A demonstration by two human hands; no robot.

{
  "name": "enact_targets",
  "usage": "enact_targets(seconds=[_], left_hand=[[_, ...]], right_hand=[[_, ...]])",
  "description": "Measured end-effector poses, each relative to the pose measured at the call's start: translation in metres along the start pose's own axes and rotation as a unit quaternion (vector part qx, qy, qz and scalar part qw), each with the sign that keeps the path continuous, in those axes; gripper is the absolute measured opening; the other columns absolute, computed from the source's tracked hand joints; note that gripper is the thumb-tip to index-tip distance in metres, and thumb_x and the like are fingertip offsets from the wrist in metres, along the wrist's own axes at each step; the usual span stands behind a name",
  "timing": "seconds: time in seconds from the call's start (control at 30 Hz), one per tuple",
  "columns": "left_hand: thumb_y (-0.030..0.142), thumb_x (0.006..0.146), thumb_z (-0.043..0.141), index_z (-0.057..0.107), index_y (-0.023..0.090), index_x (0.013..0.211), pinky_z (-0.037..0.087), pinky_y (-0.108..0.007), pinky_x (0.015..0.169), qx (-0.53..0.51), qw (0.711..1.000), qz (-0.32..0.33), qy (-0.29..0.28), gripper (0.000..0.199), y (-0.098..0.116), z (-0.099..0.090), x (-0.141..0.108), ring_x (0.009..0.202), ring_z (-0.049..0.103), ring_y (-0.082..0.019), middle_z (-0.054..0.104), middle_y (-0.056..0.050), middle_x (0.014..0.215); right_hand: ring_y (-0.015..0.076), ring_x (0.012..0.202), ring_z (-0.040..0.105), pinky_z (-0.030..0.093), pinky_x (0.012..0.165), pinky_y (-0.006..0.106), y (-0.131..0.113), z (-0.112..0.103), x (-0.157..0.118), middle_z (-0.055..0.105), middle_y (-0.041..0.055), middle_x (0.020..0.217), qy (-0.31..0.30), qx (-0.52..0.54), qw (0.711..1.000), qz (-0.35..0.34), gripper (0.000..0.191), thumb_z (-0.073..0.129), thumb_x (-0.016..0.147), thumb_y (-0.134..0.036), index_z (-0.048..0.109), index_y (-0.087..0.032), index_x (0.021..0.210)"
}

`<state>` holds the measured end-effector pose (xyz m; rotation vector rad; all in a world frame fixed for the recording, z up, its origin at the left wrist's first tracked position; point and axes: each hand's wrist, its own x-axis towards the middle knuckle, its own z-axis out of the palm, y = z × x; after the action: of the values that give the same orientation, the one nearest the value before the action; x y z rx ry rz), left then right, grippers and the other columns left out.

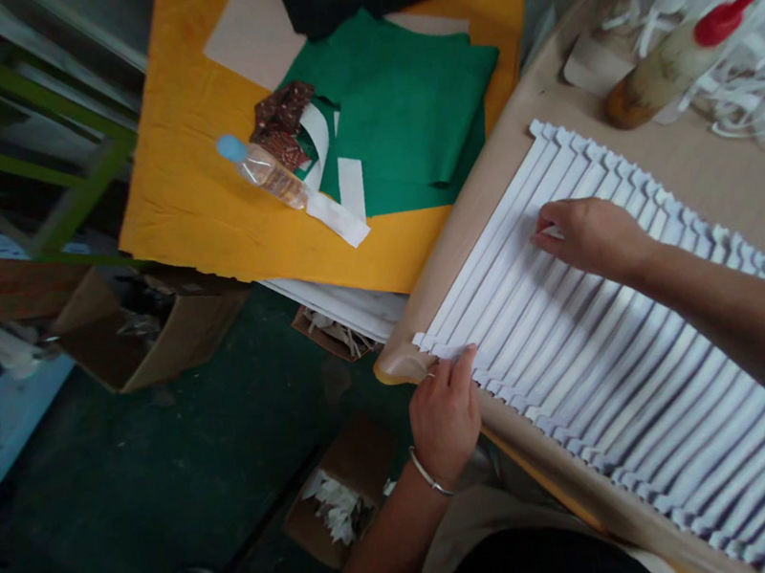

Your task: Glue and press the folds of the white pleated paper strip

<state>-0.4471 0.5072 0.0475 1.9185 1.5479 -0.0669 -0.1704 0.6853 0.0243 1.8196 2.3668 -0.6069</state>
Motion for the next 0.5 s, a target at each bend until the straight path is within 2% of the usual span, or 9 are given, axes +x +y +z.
enact_targets(seconds=[0.17,0.3,0.5], left_hand=[[0.018,0.100,0.042,0.051,0.021,0.147,0.056,-0.039,0.092,0.000,1.000,0.007,0.018,0.048,-0.002,0.001,0.000,0.103,0.067,-0.024,0.070,-0.010,0.114],[0.016,0.099,0.042,0.051,0.022,0.147,0.057,-0.037,0.088,0.000,1.000,0.015,0.028,0.049,-0.003,0.002,0.000,0.101,0.067,-0.024,0.070,-0.009,0.113],[0.015,0.098,0.042,0.052,0.022,0.147,0.057,-0.038,0.089,-0.004,0.999,0.019,0.042,0.050,-0.007,0.008,-0.001,0.102,0.067,-0.024,0.070,-0.010,0.114]], right_hand=[[0.0236,0.075,0.060,0.044,0.068,0.039,0.033,-0.012,0.012,0.070,0.0082,0.087,0.019,0.018,0.999,0.021,0.012,0.055,0.092,-0.031,0.063,-0.028,0.084],[0.0206,0.077,0.059,0.041,0.070,0.034,0.065,-0.021,0.024,0.071,0.0117,0.093,0.032,-0.001,0.999,0.030,0.012,0.062,0.091,-0.029,0.067,-0.019,0.091],[0.0174,0.078,0.057,0.038,0.071,0.031,0.082,-0.021,0.033,0.071,0.0131,0.096,0.055,-0.005,0.998,0.043,0.014,0.062,0.092,-0.024,0.070,-0.012,0.096]])
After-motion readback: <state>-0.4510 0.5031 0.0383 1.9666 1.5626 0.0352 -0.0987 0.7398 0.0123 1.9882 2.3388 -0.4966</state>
